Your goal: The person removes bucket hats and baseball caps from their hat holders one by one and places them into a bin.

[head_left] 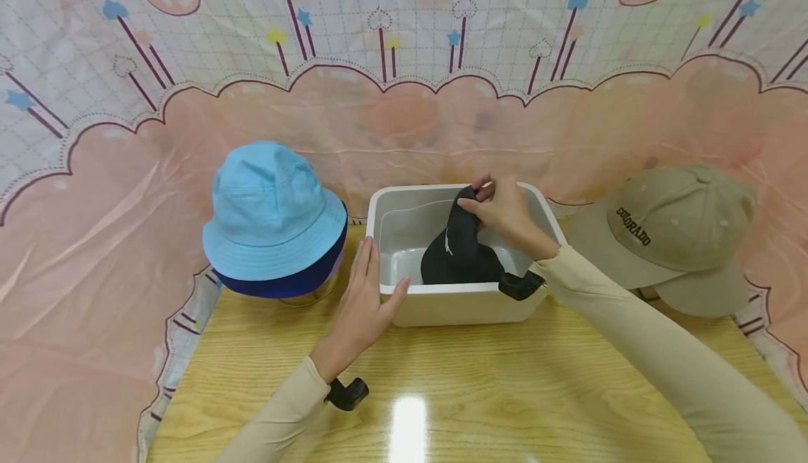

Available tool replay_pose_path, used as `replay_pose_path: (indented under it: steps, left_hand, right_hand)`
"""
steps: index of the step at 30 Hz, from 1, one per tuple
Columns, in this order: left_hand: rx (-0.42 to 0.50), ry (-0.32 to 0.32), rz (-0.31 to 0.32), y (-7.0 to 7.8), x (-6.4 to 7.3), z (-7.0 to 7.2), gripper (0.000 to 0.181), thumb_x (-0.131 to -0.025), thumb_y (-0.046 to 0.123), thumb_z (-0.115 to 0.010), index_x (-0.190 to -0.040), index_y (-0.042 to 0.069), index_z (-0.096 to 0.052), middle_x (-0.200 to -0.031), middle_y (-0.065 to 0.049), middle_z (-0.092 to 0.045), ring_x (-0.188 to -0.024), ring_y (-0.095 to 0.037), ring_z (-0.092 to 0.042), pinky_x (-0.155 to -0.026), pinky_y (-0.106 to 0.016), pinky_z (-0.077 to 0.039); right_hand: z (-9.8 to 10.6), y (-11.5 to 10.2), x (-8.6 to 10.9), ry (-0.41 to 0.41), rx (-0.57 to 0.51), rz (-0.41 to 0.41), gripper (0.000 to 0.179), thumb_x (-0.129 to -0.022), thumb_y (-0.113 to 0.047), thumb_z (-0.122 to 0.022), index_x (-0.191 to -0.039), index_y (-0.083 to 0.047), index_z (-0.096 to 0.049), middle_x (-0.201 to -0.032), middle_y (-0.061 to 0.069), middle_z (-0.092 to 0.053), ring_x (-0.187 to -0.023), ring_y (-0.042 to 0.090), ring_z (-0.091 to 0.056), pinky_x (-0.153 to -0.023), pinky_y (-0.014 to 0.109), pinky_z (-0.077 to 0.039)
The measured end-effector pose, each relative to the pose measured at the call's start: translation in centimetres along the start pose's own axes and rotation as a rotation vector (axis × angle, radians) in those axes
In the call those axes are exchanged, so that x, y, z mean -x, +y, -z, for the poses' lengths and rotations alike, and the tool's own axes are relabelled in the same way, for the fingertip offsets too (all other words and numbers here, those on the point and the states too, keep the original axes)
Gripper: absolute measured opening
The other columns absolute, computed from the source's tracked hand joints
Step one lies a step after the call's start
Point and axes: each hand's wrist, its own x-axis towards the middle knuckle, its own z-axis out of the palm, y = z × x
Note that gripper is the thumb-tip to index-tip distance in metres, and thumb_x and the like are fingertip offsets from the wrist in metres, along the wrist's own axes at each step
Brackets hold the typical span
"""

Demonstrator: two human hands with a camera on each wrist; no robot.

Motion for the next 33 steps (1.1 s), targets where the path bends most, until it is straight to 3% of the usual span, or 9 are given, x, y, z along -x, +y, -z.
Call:
replay_pose_path:
  steps: [5,8,12,16,20,25,29,33]
  left_hand:
    - [-0.001,-0.006,0.004,0.0,0.0,-0.1,0.085,-0.095,0.054,-0.043,-0.147,-0.009,-0.018,-0.157,-0.016,-0.005,-0.144,-0.028,-0.005,-0.109,-0.047,-0.022]
    - [-0.003,-0.003,-0.005,0.0,0.0,-0.1,0.085,-0.095,0.054,-0.043,-0.146,-0.009,-0.018,-0.157,-0.017,-0.006,-0.143,-0.029,-0.005,-0.108,-0.048,-0.022]
    - [-0.007,0.014,-0.018,0.1,0.0,-0.1,0.083,-0.095,0.051,-0.044,-0.146,-0.01,-0.019,-0.156,-0.018,-0.008,-0.143,-0.03,-0.006,-0.108,-0.048,-0.023]
    - [-0.012,0.033,-0.023,0.0,0.0,-0.1,0.083,-0.095,0.05,-0.046,-0.145,-0.01,-0.02,-0.156,-0.019,-0.01,-0.143,-0.032,-0.009,-0.108,-0.049,-0.024]
    - [0.002,0.023,-0.014,0.1,0.0,0.0,0.083,-0.095,0.051,-0.045,-0.146,-0.009,-0.019,-0.156,-0.018,-0.009,-0.143,-0.03,-0.007,-0.108,-0.049,-0.023]
    - [0.011,0.009,-0.008,0.1,0.1,0.1,0.084,-0.095,0.053,-0.043,-0.147,-0.008,-0.017,-0.157,-0.017,-0.007,-0.144,-0.027,-0.005,-0.109,-0.048,-0.022]
    - [0.006,0.008,-0.009,0.0,0.1,0.0,0.085,-0.095,0.054,-0.043,-0.147,-0.007,-0.017,-0.157,-0.017,-0.008,-0.144,-0.028,-0.006,-0.108,-0.048,-0.022]
    - [0.003,0.019,-0.016,0.0,0.1,0.1,0.084,-0.095,0.052,-0.044,-0.147,-0.008,-0.019,-0.156,-0.017,-0.009,-0.143,-0.03,-0.007,-0.108,-0.048,-0.023]
  right_hand:
    - [0.1,1.4,-0.6,-0.037,0.259,0.103,0.036,-0.081,-0.014,-0.076,-0.105,-0.002,-0.051,-0.082,0.013,-0.055,-0.069,0.029,-0.056,-0.062,0.035,-0.05]
    - [0.4,2.3,-0.8,-0.079,0.388,0.173,0.038,-0.08,-0.015,-0.076,-0.107,-0.002,-0.053,-0.076,0.012,-0.057,-0.071,0.027,-0.053,-0.066,0.037,-0.044]
    - [1.0,3.0,-1.1,-0.188,0.443,0.198,0.036,-0.081,-0.014,-0.075,-0.105,0.002,-0.054,-0.062,0.009,-0.054,-0.05,0.023,-0.054,-0.054,0.034,-0.046]
    - [1.8,3.1,-1.3,-0.315,0.496,0.177,0.034,-0.08,-0.01,-0.076,-0.103,0.007,-0.057,-0.054,0.008,-0.055,-0.036,0.019,-0.054,-0.052,0.029,-0.049]
    - [2.4,3.1,-1.5,-0.418,0.576,0.161,0.032,-0.077,-0.009,-0.078,-0.1,0.005,-0.061,-0.062,0.008,-0.06,-0.044,0.02,-0.057,-0.053,0.031,-0.05]
    - [3.1,3.4,-1.4,-0.483,0.65,0.245,0.033,-0.075,-0.013,-0.079,-0.102,0.001,-0.065,-0.085,0.015,-0.064,-0.076,0.028,-0.06,-0.072,0.042,-0.049]
    - [3.6,3.5,-1.0,-0.52,0.638,0.308,0.034,-0.077,-0.015,-0.078,-0.106,0.0,-0.065,-0.099,0.02,-0.065,-0.091,0.036,-0.06,-0.082,0.047,-0.047]
    - [4.2,3.1,-0.6,-0.516,0.614,0.348,0.031,-0.08,-0.013,-0.075,-0.107,-0.001,-0.065,-0.101,0.017,-0.065,-0.096,0.037,-0.06,-0.084,0.048,-0.047]
